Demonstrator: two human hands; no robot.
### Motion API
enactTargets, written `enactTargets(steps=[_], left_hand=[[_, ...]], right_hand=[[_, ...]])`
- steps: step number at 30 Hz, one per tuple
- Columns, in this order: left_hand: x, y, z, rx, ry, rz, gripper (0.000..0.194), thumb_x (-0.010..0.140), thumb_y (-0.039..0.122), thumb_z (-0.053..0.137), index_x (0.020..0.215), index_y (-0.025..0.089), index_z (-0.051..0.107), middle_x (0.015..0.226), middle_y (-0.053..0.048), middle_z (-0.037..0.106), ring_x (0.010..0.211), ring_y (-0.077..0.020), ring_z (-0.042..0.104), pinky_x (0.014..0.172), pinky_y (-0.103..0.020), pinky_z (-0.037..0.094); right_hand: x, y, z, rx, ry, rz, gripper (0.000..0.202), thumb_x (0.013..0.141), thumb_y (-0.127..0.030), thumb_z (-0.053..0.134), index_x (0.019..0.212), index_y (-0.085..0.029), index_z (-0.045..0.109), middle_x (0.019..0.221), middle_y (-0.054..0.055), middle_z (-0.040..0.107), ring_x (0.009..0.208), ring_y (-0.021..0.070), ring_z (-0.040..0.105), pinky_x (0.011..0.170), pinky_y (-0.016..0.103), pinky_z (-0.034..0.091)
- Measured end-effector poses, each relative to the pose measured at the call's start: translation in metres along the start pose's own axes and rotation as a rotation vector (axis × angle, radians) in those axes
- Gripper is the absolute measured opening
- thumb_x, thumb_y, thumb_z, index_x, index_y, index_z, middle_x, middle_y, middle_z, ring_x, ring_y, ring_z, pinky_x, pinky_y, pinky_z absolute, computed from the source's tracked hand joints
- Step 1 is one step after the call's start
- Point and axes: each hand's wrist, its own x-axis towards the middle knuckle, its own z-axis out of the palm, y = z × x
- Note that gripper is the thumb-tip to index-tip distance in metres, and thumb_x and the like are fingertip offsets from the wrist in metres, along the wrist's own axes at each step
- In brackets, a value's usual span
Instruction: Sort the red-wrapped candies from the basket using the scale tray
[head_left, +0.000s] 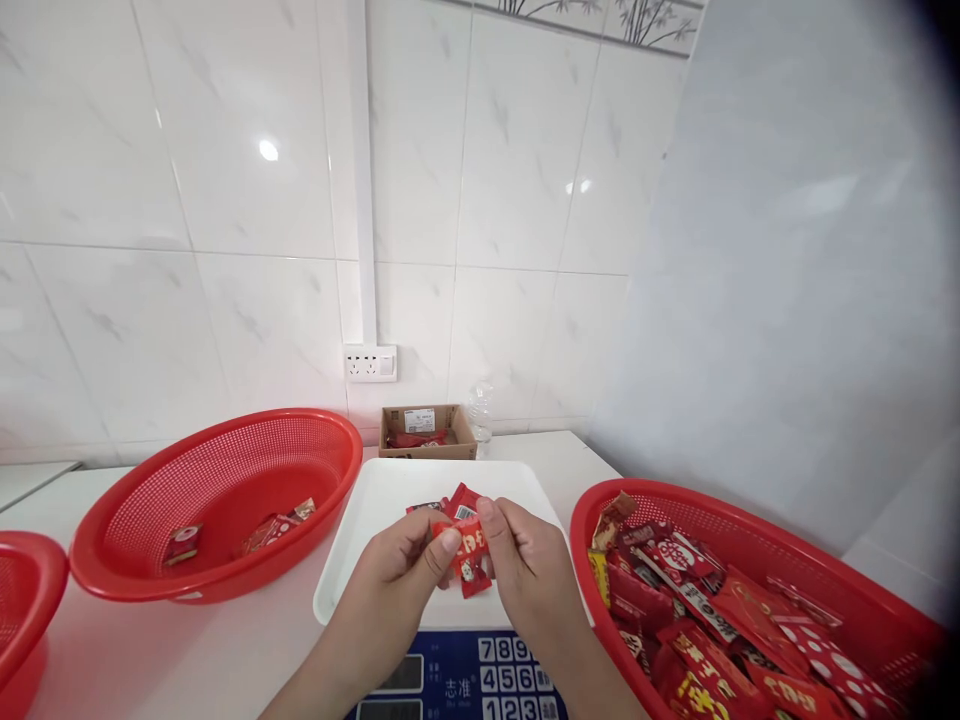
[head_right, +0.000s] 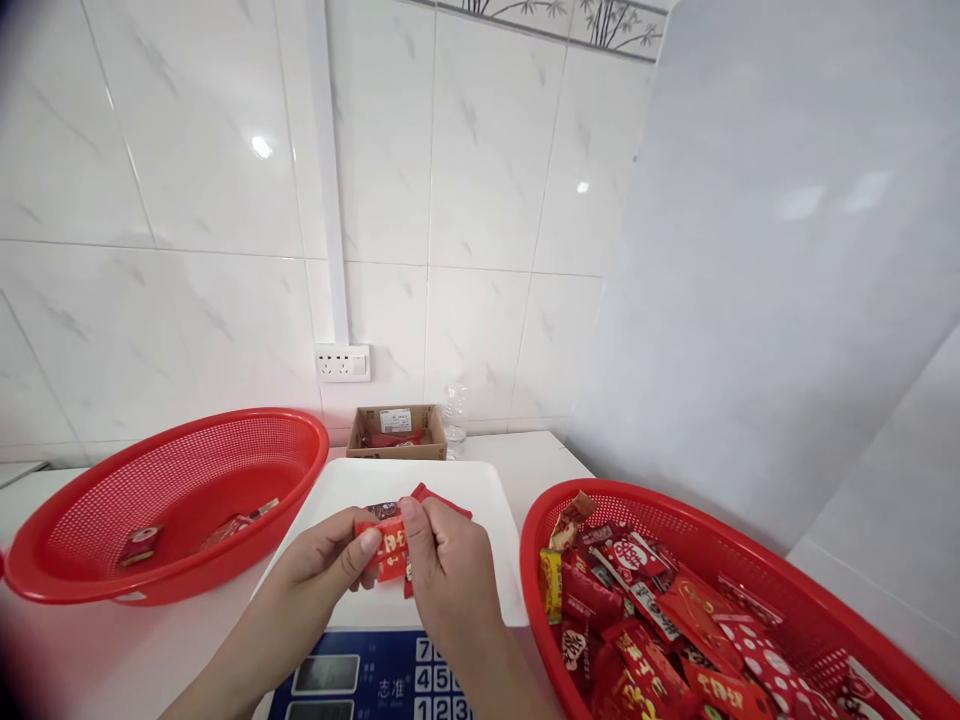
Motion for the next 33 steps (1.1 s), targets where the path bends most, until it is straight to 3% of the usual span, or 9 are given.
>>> enactTargets(steps=[5,11,15,21,26,29,33], left_hand=[[0.001,-0.002,-0.004,0.040,0.067,-0.006,0.043,0.085,0.052,0.048,0.057,0.020,0.042,0.057,0.004,0.041,0.057,-0.0124,0.037,0.054,-0.023,0.033],[-0.003,-0.007,0.007,-0.300,0.095,0.049,0.041,0.087,0.049,0.049,0.060,0.019,0.047,0.061,0.002,0.046,0.065,-0.0135,0.044,0.063,-0.023,0.037],[-0.004,-0.006,0.009,-0.408,0.044,-0.019,0.043,0.087,0.049,0.049,0.057,0.019,0.045,0.061,0.000,0.048,0.067,-0.0149,0.047,0.066,-0.025,0.038],[-0.002,-0.003,0.005,-0.263,-0.044,-0.012,0.045,0.085,0.055,0.049,0.057,0.019,0.050,0.058,0.001,0.046,0.063,-0.0143,0.045,0.064,-0.025,0.039],[-0.002,-0.003,0.009,-0.481,-0.114,-0.003,0.045,0.085,0.052,0.052,0.056,0.018,0.051,0.054,0.001,0.047,0.061,-0.0139,0.047,0.061,-0.025,0.039],[-0.004,-0.003,0.009,-0.700,-0.187,-0.095,0.045,0.081,0.054,0.057,0.054,0.018,0.050,0.052,-0.001,0.050,0.055,-0.0135,0.049,0.056,-0.025,0.038],[-0.004,-0.001,0.004,-0.882,-0.198,-0.206,0.044,0.077,0.050,0.063,0.053,0.018,0.046,0.045,0.003,0.045,0.045,-0.0094,0.044,0.051,-0.023,0.037]], right_hand=[[0.001,0.007,0.003,-0.033,0.015,-0.042,0.046,0.093,-0.048,0.037,0.056,-0.022,0.032,0.046,-0.005,0.040,0.043,0.0098,0.038,0.042,0.022,0.030],[-0.006,-0.004,0.003,0.099,0.061,-0.024,0.050,0.093,-0.050,0.035,0.053,-0.020,0.040,0.044,-0.003,0.044,0.041,0.0099,0.043,0.041,0.021,0.035],[-0.006,-0.006,0.005,0.172,0.056,0.046,0.051,0.091,-0.055,0.037,0.053,-0.020,0.042,0.043,-0.003,0.044,0.040,0.0104,0.044,0.040,0.021,0.037],[-0.008,-0.004,0.008,0.108,0.105,0.039,0.049,0.090,-0.054,0.040,0.055,-0.020,0.041,0.048,-0.003,0.044,0.044,0.0104,0.042,0.042,0.022,0.035],[-0.012,-0.007,0.012,0.370,-0.015,0.122,0.049,0.089,-0.056,0.044,0.056,-0.019,0.043,0.044,-0.004,0.042,0.041,0.0093,0.043,0.040,0.020,0.036],[-0.015,-0.007,0.013,0.576,-0.126,0.141,0.051,0.089,-0.057,0.041,0.055,-0.019,0.042,0.044,-0.004,0.042,0.039,0.0080,0.042,0.040,0.020,0.036],[-0.016,-0.008,0.010,0.630,-0.177,0.176,0.051,0.089,-0.058,0.042,0.057,-0.018,0.044,0.046,-0.003,0.044,0.040,0.0073,0.041,0.040,0.019,0.034]])
